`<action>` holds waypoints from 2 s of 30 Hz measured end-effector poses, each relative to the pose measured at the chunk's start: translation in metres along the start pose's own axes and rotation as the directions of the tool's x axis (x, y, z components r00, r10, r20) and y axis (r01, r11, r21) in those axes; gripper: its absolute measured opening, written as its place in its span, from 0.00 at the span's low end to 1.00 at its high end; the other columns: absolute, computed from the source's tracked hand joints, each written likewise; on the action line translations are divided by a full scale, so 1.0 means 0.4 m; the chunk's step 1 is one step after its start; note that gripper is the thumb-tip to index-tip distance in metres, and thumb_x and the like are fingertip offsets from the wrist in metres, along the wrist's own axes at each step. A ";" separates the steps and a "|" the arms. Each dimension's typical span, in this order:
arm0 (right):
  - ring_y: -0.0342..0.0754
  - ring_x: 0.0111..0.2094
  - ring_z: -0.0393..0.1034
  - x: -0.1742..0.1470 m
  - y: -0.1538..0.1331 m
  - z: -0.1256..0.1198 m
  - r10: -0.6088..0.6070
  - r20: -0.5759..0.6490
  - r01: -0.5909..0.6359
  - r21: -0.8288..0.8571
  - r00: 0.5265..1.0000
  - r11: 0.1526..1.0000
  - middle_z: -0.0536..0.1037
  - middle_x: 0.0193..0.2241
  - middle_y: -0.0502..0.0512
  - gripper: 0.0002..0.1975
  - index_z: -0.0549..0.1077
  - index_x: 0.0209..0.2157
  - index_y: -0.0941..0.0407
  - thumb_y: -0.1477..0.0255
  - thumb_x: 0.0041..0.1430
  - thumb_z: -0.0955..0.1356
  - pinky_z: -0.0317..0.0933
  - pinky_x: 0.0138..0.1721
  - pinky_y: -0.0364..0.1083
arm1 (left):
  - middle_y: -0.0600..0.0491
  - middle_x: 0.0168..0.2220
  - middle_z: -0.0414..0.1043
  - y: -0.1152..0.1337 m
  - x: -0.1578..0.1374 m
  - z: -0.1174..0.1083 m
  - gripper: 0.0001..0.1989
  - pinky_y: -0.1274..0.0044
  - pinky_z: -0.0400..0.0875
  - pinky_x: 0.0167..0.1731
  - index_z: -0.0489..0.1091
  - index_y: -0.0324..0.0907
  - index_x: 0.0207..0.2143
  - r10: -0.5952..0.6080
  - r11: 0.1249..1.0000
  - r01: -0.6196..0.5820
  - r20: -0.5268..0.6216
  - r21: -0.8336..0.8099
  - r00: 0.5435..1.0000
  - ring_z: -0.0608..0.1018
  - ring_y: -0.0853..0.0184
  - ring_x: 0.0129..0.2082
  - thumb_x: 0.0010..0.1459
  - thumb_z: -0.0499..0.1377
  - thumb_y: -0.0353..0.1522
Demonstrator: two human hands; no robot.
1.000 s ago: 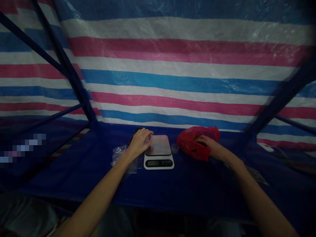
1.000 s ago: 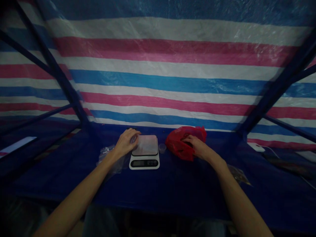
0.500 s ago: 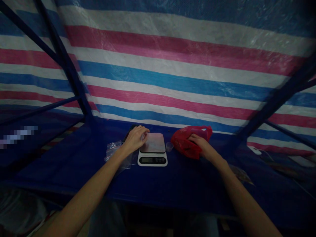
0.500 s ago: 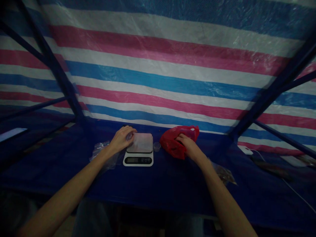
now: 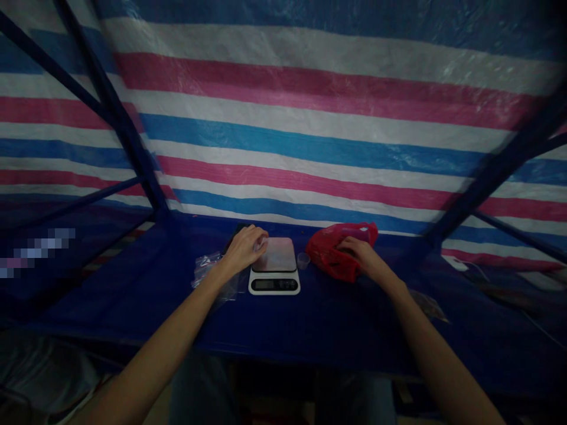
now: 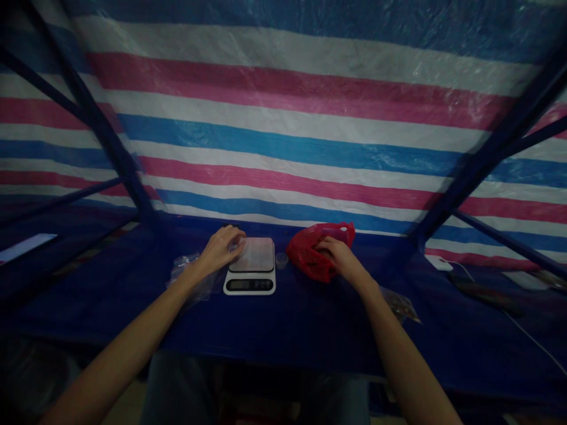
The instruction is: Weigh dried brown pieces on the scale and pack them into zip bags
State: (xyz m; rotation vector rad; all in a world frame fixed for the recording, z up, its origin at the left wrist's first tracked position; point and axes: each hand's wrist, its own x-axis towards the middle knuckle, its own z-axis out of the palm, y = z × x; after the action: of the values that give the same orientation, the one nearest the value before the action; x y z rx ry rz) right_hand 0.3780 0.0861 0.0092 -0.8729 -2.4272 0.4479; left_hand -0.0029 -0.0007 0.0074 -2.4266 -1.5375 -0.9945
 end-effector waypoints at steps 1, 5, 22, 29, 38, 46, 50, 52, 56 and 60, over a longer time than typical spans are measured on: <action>0.55 0.43 0.77 0.000 0.006 0.000 -0.001 0.012 0.001 0.016 1.000 1.000 0.82 0.43 0.60 0.10 0.81 0.39 0.55 0.74 0.62 0.66 0.70 0.48 0.53 | 0.53 0.33 0.72 -0.001 0.000 0.000 0.06 0.71 0.64 0.38 0.71 0.43 0.40 0.006 1.000 -0.006 0.001 0.006 1.000 0.72 0.63 0.36 0.66 0.55 0.33; 0.55 0.42 0.77 -0.001 0.027 0.003 0.005 0.025 -0.007 0.087 1.000 0.996 0.83 0.41 0.59 0.10 0.82 0.38 0.54 0.74 0.60 0.67 0.70 0.47 0.53 | 0.53 0.33 0.73 -0.004 0.000 -0.001 0.06 0.71 0.64 0.39 0.71 0.43 0.40 0.024 0.999 -0.023 -0.003 0.031 1.000 0.72 0.63 0.37 0.66 0.55 0.33; 0.58 0.53 0.74 -0.007 0.020 0.012 0.044 0.115 -0.049 0.044 0.992 0.998 0.80 0.52 0.65 0.19 0.80 0.49 0.56 0.75 0.55 0.71 0.65 0.59 0.58 | 0.50 0.39 0.76 -0.012 -0.003 0.008 0.09 0.69 0.66 0.43 0.73 0.42 0.44 0.068 0.993 -0.070 0.031 0.091 0.997 0.73 0.61 0.41 0.66 0.54 0.31; 0.56 0.53 0.72 0.006 0.018 0.043 -0.065 0.058 0.065 0.017 0.996 0.998 0.77 0.53 0.65 0.15 0.79 0.49 0.56 0.77 0.61 0.69 0.64 0.59 0.56 | 0.50 0.39 0.76 -0.021 -0.003 0.007 0.09 0.69 0.65 0.42 0.73 0.42 0.43 0.042 0.990 -0.052 0.079 0.134 0.996 0.74 0.60 0.42 0.66 0.54 0.31; 0.52 0.40 0.76 0.011 0.031 0.004 -0.041 -0.089 0.041 -0.007 0.995 0.999 0.81 0.39 0.60 0.11 0.81 0.38 0.57 0.79 0.60 0.66 0.69 0.46 0.52 | 0.50 0.36 0.75 -0.051 -0.002 -0.011 0.08 0.70 0.65 0.41 0.72 0.42 0.42 -0.096 0.986 0.095 0.004 0.135 0.995 0.75 0.60 0.39 0.61 0.56 0.30; 0.53 0.41 0.75 0.054 -0.038 -0.037 -0.021 -0.245 0.022 0.001 0.969 1.000 0.81 0.39 0.59 0.07 0.81 0.37 0.56 0.75 0.61 0.68 0.67 0.48 0.52 | 0.49 0.38 0.76 -0.057 -0.004 -0.004 0.09 0.69 0.66 0.41 0.72 0.42 0.42 -0.098 0.987 0.097 0.002 0.125 0.995 0.76 0.60 0.39 0.60 0.56 0.29; 0.51 0.42 0.75 0.103 -0.121 -0.007 -0.132 -0.001 0.132 0.002 0.991 0.991 0.82 0.40 0.58 0.10 0.81 0.40 0.56 0.77 0.63 0.67 0.67 0.48 0.49 | 0.49 0.39 0.76 -0.055 -0.006 -0.008 0.09 0.70 0.66 0.42 0.73 0.42 0.42 -0.112 0.987 0.111 -0.002 0.118 0.994 0.76 0.60 0.40 0.60 0.56 0.29; 0.50 0.41 0.75 0.132 -0.149 0.018 -0.186 0.169 0.194 -0.036 0.968 0.980 0.81 0.39 0.58 0.10 0.81 0.40 0.57 0.79 0.63 0.67 0.67 0.47 0.48 | 0.49 0.38 0.76 -0.055 -0.007 -0.008 0.09 0.70 0.66 0.42 0.73 0.42 0.42 -0.119 0.986 0.117 0.004 0.121 0.993 0.76 0.59 0.40 0.60 0.56 0.28; 0.49 0.38 0.74 0.182 -0.167 0.059 -0.198 0.334 0.245 -0.105 0.921 0.964 0.81 0.36 0.58 0.10 0.81 0.37 0.60 0.82 0.60 0.68 0.67 0.43 0.45 | 0.49 0.38 0.77 -0.059 -0.008 -0.001 0.08 0.70 0.66 0.41 0.73 0.43 0.42 -0.108 0.986 0.105 0.016 0.127 0.994 0.77 0.59 0.41 0.60 0.57 0.29; 0.49 0.39 0.74 0.205 -0.169 0.072 -0.188 0.380 0.253 -0.129 0.906 0.959 0.81 0.36 0.57 0.11 0.82 0.36 0.59 0.85 0.57 0.68 0.67 0.46 0.47 | 0.50 0.38 0.77 -0.062 -0.007 0.005 0.08 0.71 0.66 0.40 0.73 0.43 0.41 -0.098 0.988 0.094 0.027 0.124 0.995 0.76 0.60 0.40 0.60 0.57 0.29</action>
State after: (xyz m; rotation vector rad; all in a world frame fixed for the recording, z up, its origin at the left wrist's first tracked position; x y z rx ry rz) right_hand 0.2744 0.0868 0.0465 -0.6101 -2.9062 0.3366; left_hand -0.0236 0.0100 -0.0022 -2.3166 -1.6880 -0.8520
